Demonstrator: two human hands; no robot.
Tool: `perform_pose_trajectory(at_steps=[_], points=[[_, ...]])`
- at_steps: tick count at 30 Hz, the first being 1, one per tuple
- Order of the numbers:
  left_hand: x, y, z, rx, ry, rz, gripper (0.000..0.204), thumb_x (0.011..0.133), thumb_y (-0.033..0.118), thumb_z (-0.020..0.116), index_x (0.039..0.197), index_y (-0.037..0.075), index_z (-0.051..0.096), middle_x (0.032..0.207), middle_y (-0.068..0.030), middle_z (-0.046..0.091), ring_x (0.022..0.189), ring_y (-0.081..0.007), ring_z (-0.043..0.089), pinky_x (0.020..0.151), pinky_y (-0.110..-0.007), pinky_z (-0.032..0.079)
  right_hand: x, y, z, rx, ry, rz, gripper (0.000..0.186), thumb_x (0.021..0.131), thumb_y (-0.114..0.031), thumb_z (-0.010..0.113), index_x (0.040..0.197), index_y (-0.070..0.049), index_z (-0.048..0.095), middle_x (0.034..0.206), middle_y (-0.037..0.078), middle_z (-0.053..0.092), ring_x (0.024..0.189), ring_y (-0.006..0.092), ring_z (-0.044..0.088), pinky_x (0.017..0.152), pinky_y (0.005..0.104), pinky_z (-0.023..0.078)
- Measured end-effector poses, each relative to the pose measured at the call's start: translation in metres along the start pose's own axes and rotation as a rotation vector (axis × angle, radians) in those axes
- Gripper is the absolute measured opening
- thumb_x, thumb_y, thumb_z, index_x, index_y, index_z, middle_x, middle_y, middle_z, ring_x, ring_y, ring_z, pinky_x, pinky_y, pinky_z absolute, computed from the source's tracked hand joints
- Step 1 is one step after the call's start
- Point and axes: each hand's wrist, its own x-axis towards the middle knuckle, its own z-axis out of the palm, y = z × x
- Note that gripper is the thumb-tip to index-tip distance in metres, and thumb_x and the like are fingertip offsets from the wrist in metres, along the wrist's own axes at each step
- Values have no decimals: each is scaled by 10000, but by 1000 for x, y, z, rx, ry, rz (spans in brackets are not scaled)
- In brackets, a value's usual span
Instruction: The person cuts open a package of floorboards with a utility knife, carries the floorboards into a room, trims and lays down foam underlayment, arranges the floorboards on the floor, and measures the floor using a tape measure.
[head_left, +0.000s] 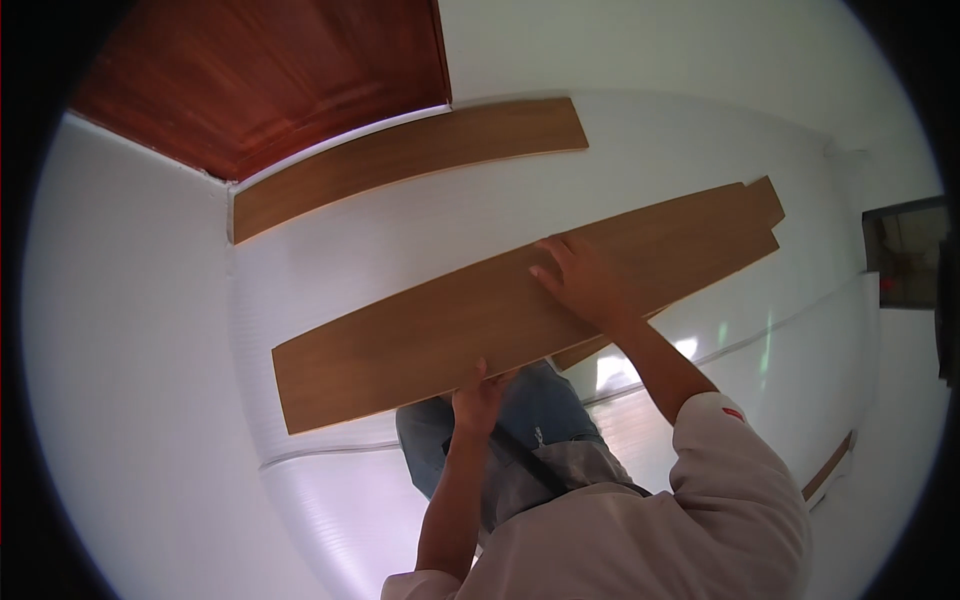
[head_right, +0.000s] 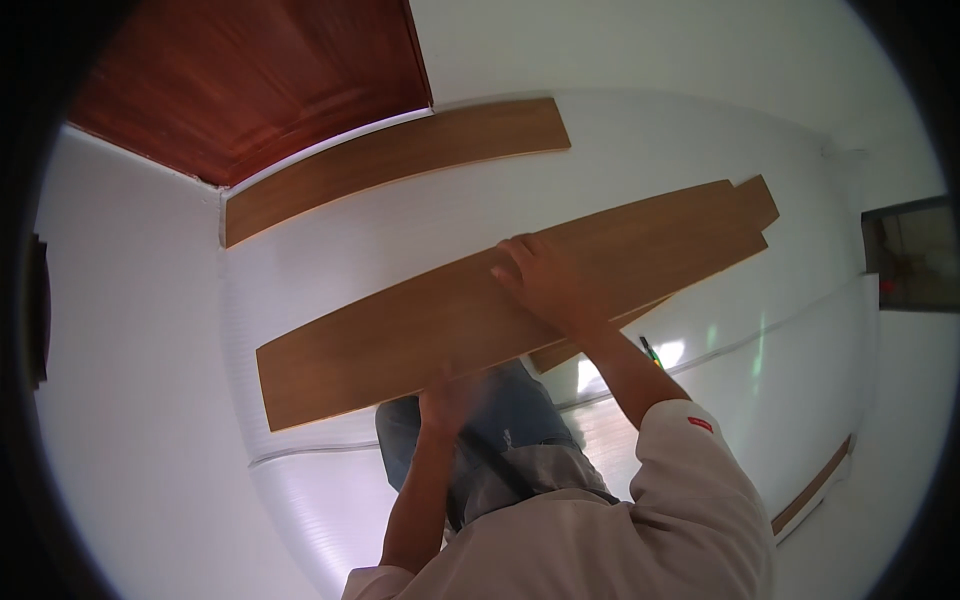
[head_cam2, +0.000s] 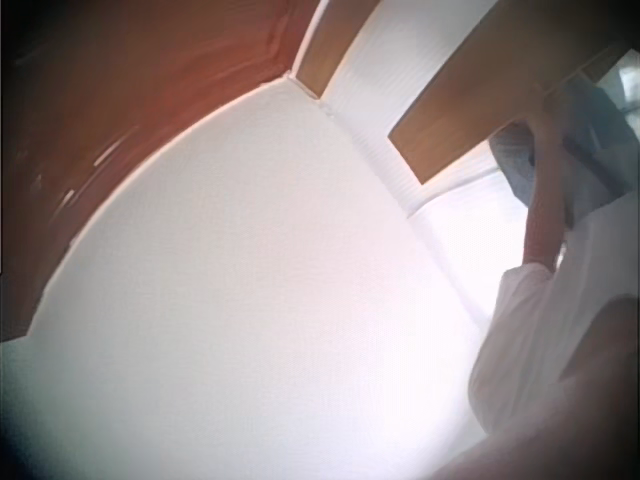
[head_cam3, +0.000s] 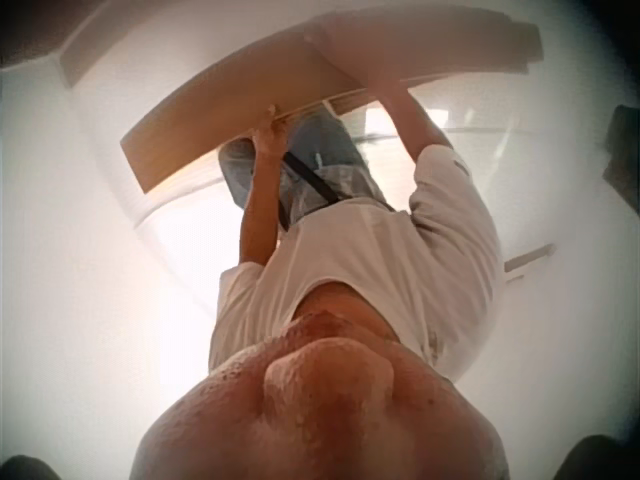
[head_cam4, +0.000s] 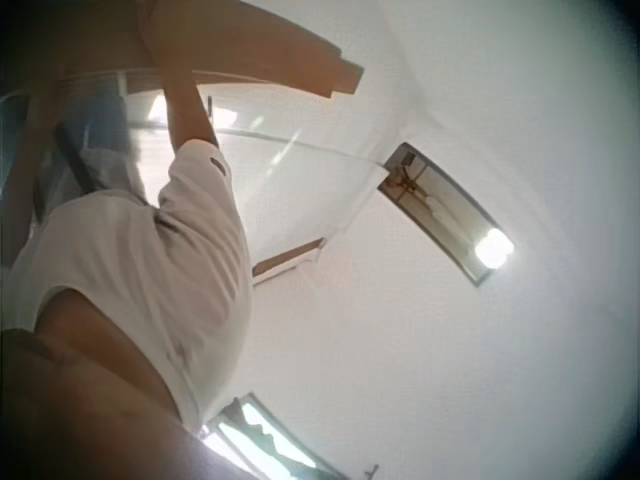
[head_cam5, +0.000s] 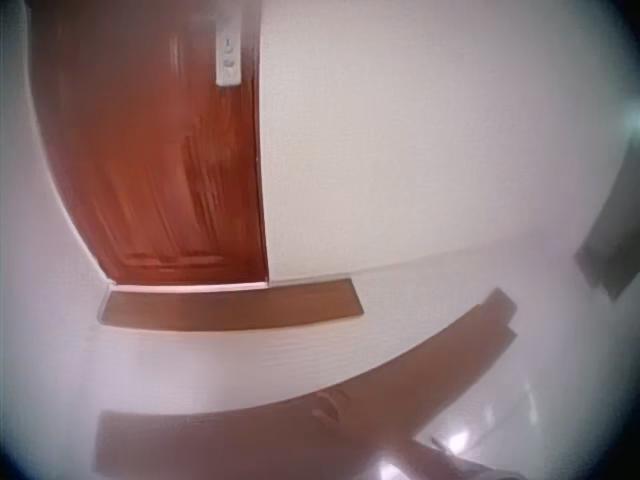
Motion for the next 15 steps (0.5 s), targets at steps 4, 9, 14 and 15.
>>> perform_pose_trajectory(at_steps=[4, 9, 14, 15], points=[[80, 30, 8, 164, 34, 30, 474, 921, 130, 649, 1343, 12, 467, 1313, -147, 569, 1214, -325, 578, 1021, -501, 521, -64, -14, 46, 503, 169, 609, 313, 987, -288, 586, 1096, 3, 624, 1031, 132, 668, 957, 211, 653, 823, 345, 522], [163, 57, -1, 201, -49, -19, 520, 919, 150, 658, 1375, 11, 452, 1370, -138, 534, 1270, -298, 529, 1086, -462, 457, -70, 42, 148, 1228, 195, 1069, 328, 988, -278, 593, 1165, -2, 593, 1120, 101, 648, 1048, 204, 628, 924, 345, 512], [231, 70, 13, 238, -117, -45, 504, 938, 153, 641, 1382, 19, 444, 1377, -133, 528, 1278, -297, 531, 1092, -479, 468, 35, 71, 179, 1907, 568, 861, 400, 970, -218, 627, 1308, -45, 501, 1284, 91, 568, 1197, 232, 540, 1059, 388, 437], [245, 71, 11, 237, -127, -52, 500, 943, 157, 637, 1381, 16, 443, 1379, -131, 526, 1278, -296, 531, 1094, -478, 467, 48, 80, 186, 1900, 576, 872, 400, 970, -218, 627, 1308, -45, 501, 1284, 91, 568, 1197, 232, 540, 1059, 388, 437]])
